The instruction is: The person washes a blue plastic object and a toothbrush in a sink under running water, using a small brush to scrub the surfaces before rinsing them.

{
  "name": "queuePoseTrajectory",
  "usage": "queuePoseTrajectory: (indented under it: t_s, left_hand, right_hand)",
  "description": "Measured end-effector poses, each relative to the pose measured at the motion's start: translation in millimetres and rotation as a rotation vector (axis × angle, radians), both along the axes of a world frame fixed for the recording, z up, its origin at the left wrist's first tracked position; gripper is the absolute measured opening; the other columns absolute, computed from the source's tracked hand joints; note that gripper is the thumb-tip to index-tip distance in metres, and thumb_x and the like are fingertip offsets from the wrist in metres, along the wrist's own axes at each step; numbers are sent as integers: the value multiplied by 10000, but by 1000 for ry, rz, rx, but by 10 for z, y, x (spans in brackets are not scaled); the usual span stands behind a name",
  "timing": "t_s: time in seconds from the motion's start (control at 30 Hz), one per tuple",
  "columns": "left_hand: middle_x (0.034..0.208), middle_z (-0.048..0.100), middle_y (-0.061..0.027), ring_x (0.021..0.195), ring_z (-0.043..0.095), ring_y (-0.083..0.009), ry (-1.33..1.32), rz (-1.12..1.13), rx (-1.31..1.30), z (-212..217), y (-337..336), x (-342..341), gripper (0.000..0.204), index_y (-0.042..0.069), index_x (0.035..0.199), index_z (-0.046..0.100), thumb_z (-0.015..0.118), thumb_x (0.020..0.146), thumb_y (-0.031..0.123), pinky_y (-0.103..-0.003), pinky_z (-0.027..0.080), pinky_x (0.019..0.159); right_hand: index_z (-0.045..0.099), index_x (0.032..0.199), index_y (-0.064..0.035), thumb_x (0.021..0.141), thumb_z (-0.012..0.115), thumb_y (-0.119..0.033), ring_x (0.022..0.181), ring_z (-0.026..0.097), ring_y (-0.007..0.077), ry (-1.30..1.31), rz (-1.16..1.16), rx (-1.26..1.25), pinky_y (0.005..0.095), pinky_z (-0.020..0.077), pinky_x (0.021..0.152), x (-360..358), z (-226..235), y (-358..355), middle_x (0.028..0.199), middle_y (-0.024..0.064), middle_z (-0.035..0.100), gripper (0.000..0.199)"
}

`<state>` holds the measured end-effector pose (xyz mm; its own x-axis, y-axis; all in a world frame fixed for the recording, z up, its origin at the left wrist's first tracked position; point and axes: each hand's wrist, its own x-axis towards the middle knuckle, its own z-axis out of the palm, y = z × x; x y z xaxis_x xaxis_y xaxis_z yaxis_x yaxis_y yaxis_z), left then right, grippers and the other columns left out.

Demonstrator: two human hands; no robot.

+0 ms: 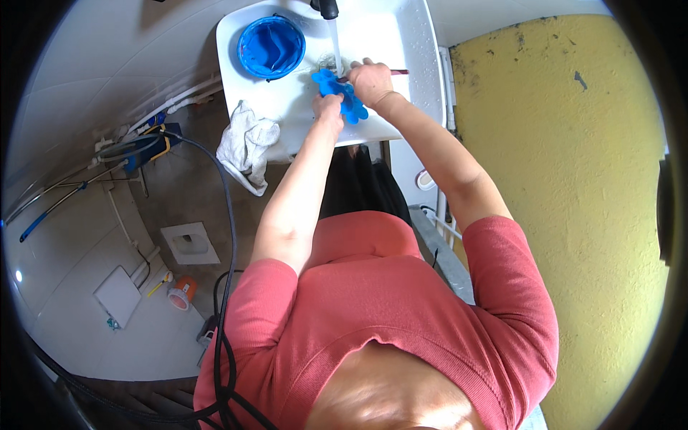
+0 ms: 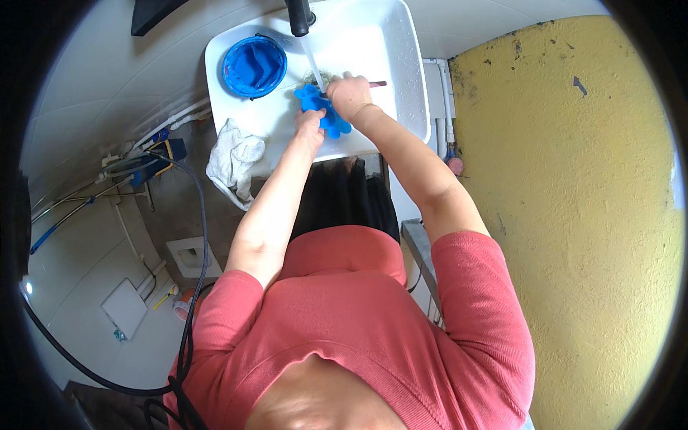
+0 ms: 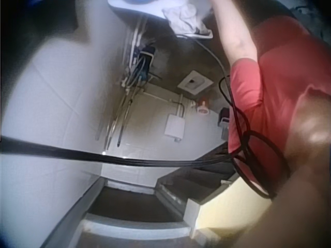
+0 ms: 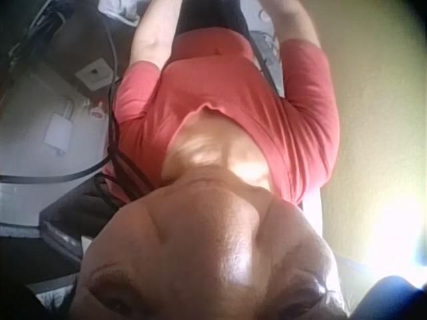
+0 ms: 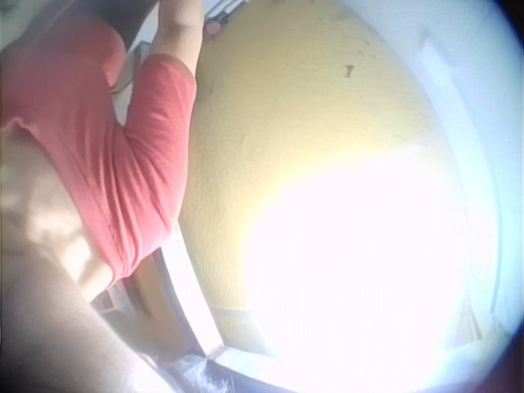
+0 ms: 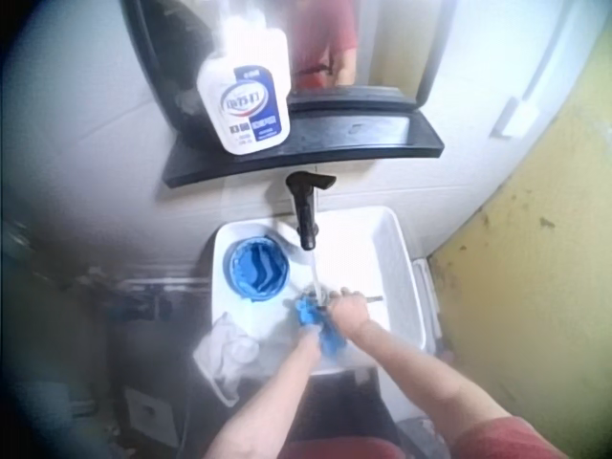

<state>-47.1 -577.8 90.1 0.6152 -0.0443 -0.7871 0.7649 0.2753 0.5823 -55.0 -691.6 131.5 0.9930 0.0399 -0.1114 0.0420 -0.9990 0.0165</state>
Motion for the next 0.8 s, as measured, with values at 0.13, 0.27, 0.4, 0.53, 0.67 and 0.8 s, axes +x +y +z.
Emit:
queuePoseTrajectory:
  t_s: [0.13,0.27,0.4,0.53,0.67,0.8]
  left_hand:
    - [913,573,-77,770,563,-204,72,16,-33,-184,115,111,324,77,1026,523,547,741,-74,-361,457,659]
    - [913,580,-84,784,578,-221,91,-24,-13,-57,28,-19,337,79,1036,518,555,737,-73,-379,472,635]
    - [918,581,-117,771,595,-248,2,-68,-110,17,-31,55,342,68,1042,507,541,738,-84,-397,498,618]
    - [915,577,-131,749,597,-255,-7,-80,-105,44,-112,188,342,73,1050,492,518,738,-63,-402,502,578]
    - [918,582,-136,764,601,-277,-31,27,-217,-7,-131,361,312,96,1074,478,462,786,-22,-453,506,577]
    - [766,558,-112,612,581,-250,39,123,-175,238,-267,516,138,90,986,478,459,851,106,-402,486,467]
  right_hand:
    - [652,806,-115,724,538,-102,791,606,243,1,-83,150,349,500,656,-116,31,189,832,56,612,141]
    - [618,1066,-94,738,512,-28,684,615,240,334,-540,569,313,494,602,-11,-60,115,774,102,642,351]
    - [657,920,19,757,533,-37,627,596,155,398,-1145,1698,260,492,583,-41,-223,-142,822,143,641,212]
    - [650,973,5,764,535,-62,697,634,180,-47,-720,888,270,498,618,-171,-235,-193,826,152,656,247]
    - [654,962,-6,773,512,-29,737,656,186,-246,-566,858,277,501,654,17,186,-296,859,153,661,238]
    - [591,1028,-1,847,527,-96,621,605,165,-579,-546,840,289,489,600,401,1050,-166,709,105,606,213]
